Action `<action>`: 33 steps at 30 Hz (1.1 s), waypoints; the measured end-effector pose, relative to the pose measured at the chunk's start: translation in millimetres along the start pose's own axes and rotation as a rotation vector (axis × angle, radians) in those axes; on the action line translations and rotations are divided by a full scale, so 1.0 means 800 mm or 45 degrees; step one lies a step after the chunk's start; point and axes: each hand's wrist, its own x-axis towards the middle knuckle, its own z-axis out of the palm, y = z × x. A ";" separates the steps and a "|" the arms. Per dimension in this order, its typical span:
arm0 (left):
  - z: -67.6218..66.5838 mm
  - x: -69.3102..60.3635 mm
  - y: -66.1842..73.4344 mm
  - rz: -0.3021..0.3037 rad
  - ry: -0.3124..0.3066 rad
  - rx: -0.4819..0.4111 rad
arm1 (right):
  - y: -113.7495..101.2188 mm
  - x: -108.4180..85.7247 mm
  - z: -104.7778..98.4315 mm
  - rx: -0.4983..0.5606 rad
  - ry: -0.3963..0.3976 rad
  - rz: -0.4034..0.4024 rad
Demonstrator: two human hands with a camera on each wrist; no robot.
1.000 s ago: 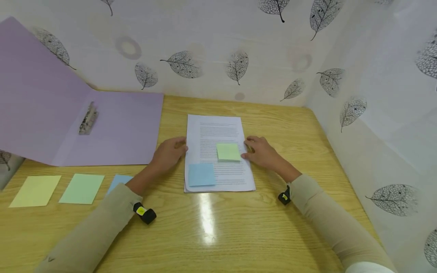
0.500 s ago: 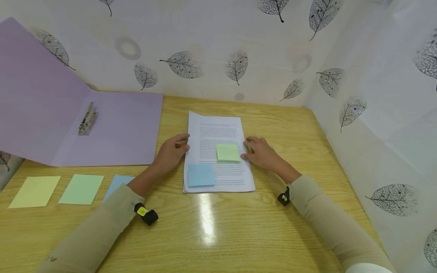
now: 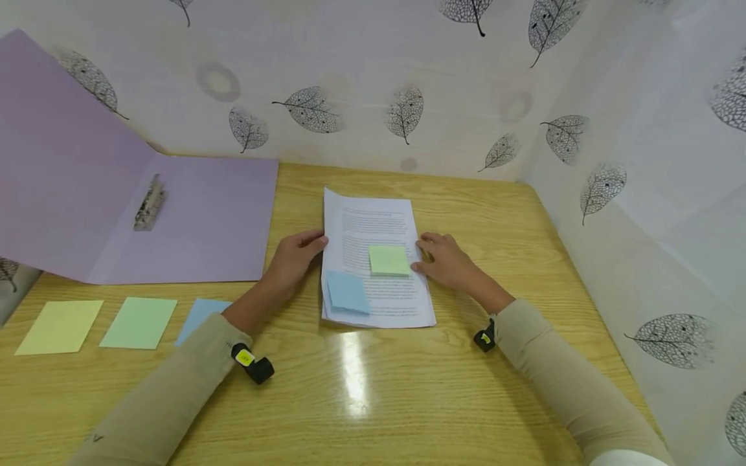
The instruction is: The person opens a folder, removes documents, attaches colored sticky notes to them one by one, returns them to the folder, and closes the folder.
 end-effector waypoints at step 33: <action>-0.005 -0.012 0.011 0.072 0.070 -0.383 | 0.008 -0.013 -0.013 1.300 0.250 0.143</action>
